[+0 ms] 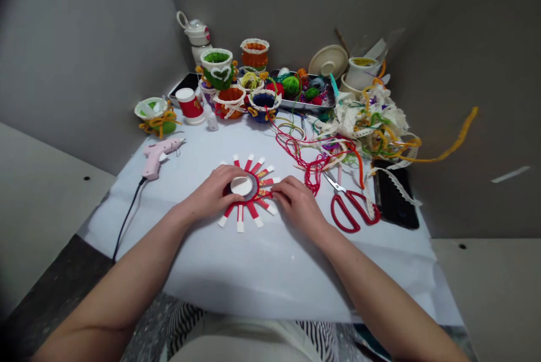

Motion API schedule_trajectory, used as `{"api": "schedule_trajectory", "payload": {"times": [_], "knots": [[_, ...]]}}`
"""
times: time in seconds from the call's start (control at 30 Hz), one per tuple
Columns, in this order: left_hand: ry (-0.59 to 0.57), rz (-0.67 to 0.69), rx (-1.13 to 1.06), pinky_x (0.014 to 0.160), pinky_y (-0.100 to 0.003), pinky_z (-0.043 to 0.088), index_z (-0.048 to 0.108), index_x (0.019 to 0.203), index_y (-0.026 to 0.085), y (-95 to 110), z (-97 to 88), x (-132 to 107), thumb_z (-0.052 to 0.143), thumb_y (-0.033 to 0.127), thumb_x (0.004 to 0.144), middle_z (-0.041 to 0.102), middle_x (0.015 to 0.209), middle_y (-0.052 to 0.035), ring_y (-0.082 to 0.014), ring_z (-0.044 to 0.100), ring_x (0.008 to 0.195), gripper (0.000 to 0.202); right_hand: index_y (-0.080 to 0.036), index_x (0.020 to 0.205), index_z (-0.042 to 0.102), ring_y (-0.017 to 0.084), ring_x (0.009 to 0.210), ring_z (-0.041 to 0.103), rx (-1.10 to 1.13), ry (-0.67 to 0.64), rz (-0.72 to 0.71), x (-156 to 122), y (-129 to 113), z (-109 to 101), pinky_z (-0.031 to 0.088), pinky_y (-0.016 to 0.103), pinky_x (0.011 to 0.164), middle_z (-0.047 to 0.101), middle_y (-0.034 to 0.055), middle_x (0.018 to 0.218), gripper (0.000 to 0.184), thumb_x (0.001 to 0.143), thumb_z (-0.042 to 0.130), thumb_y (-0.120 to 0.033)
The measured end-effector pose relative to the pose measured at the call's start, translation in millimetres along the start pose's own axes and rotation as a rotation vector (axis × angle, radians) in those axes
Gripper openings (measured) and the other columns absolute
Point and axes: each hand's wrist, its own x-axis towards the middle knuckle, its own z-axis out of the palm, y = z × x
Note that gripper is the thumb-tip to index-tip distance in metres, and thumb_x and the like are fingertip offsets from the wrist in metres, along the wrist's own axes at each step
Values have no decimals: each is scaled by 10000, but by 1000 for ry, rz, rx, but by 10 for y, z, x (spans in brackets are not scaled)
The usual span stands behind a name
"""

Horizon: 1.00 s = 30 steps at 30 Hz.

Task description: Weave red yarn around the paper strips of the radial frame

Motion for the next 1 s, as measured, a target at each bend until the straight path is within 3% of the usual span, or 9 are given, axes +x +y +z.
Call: {"api": "schedule_trajectory", "payload": {"times": [0.23, 0.4, 0.5, 0.7, 0.87, 1.0], "knots": [[-100, 49, -34, 1104, -507, 449, 564, 1327, 254, -106, 15, -9, 551, 69, 906, 647, 1367, -89, -263, 575, 1290, 460, -221, 1077, 723, 214, 851, 654, -91, -11, -112, -410, -151, -105, 558, 350, 722, 674, 96, 941, 256, 1022, 482, -154], [-116, 54, -52, 1091, -494, 476, 568, 1318, 243, -117, 19, -4, 557, 67, 901, 649, 1370, -94, -256, 586, 1282, 453, -195, 1130, 702, 217, 821, 619, -247, -41, -245, -694, -260, -43, 541, 343, 694, 693, 109, 936, 273, 1018, 471, -103], [-114, 38, -53, 1093, -495, 477, 575, 1319, 239, -115, 11, -3, 559, 67, 888, 656, 1359, -90, -258, 588, 1281, 464, -200, 1121, 716, 217, 786, 599, -273, -78, -248, -779, -285, -14, 524, 345, 670, 701, 109, 913, 279, 1013, 476, -107], [-115, 43, -61, 1103, -503, 472, 581, 1310, 267, -116, 7, -9, 555, 68, 879, 649, 1376, -72, -253, 587, 1285, 475, -196, 1072, 748, 250, 842, 635, -250, -61, -119, -598, -159, -63, 553, 395, 715, 687, 128, 935, 292, 1002, 476, -119], [-120, 31, -87, 1091, -502, 481, 592, 1302, 244, -105, -4, -8, 563, 105, 912, 652, 1367, -95, -261, 593, 1275, 415, -196, 991, 755, 231, 816, 644, -213, -120, -98, -336, -49, -139, 558, 382, 706, 678, 107, 912, 273, 1016, 485, -160], [-129, 32, -85, 1102, -500, 471, 582, 1308, 244, -124, 0, -8, 580, 82, 892, 642, 1378, -96, -263, 584, 1286, 446, -203, 1038, 748, 229, 835, 653, -201, -181, -105, -389, -56, -193, 557, 379, 720, 683, 103, 936, 266, 1016, 488, -151]]}}
